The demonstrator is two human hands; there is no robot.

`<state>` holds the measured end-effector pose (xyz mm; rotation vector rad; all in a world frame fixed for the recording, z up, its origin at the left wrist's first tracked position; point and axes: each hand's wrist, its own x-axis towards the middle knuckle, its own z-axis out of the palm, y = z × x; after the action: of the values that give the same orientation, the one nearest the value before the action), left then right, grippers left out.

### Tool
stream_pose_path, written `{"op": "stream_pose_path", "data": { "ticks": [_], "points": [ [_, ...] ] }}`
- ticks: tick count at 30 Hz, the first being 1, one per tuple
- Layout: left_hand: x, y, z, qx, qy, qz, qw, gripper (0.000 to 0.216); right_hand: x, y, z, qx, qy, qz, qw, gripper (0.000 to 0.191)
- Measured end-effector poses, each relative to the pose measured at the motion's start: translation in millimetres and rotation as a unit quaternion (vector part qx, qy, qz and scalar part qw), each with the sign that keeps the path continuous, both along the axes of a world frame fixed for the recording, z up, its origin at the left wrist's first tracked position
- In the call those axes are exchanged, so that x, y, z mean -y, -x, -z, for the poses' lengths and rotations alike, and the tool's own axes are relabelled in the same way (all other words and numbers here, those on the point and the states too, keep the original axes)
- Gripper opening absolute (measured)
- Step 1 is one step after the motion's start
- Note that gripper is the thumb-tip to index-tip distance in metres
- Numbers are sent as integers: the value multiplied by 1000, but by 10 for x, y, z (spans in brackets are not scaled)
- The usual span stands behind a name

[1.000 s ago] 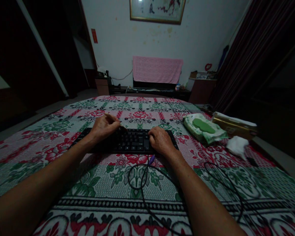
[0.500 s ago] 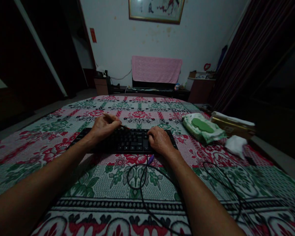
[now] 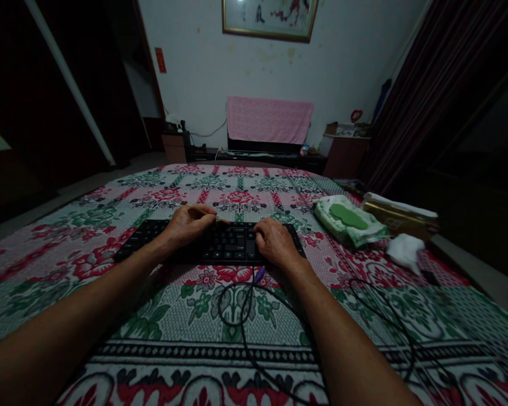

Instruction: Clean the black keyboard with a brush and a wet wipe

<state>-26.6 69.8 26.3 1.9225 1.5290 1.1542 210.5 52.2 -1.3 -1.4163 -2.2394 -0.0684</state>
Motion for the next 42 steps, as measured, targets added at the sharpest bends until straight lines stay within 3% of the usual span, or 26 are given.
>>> {"op": "stream_pose_path", "data": {
  "ticks": [7,11,19,24,28,31,35,42],
  "points": [
    [70,-4,-36,-82,-64,39,994,22,7,7,-18,3,5,0,1000,19],
    [65,2,-24,-77,-68,73,992,23,15,12,-30,5,3,3,1000,19],
    [50,-3,25,-60,-119,64,989,22,-8,-5,7,4,-2,-2,1000,18],
    [72,-74,53,-76,-109,141,981,26,0,-1,-2,5,1,1,1000,18],
    [64,-88,100,-129,-122,106,978,20,8,3,-14,6,4,2,1000,19],
    [68,-89,101,-109,-137,85,981,20,11,6,-14,5,3,4,1000,19],
    [65,-95,104,-94,-136,133,977,21,16,11,-18,8,5,8,1000,19],
    [54,-141,177,-50,-166,156,972,21,-5,5,2,5,-3,0,1000,19]
  ]
}}
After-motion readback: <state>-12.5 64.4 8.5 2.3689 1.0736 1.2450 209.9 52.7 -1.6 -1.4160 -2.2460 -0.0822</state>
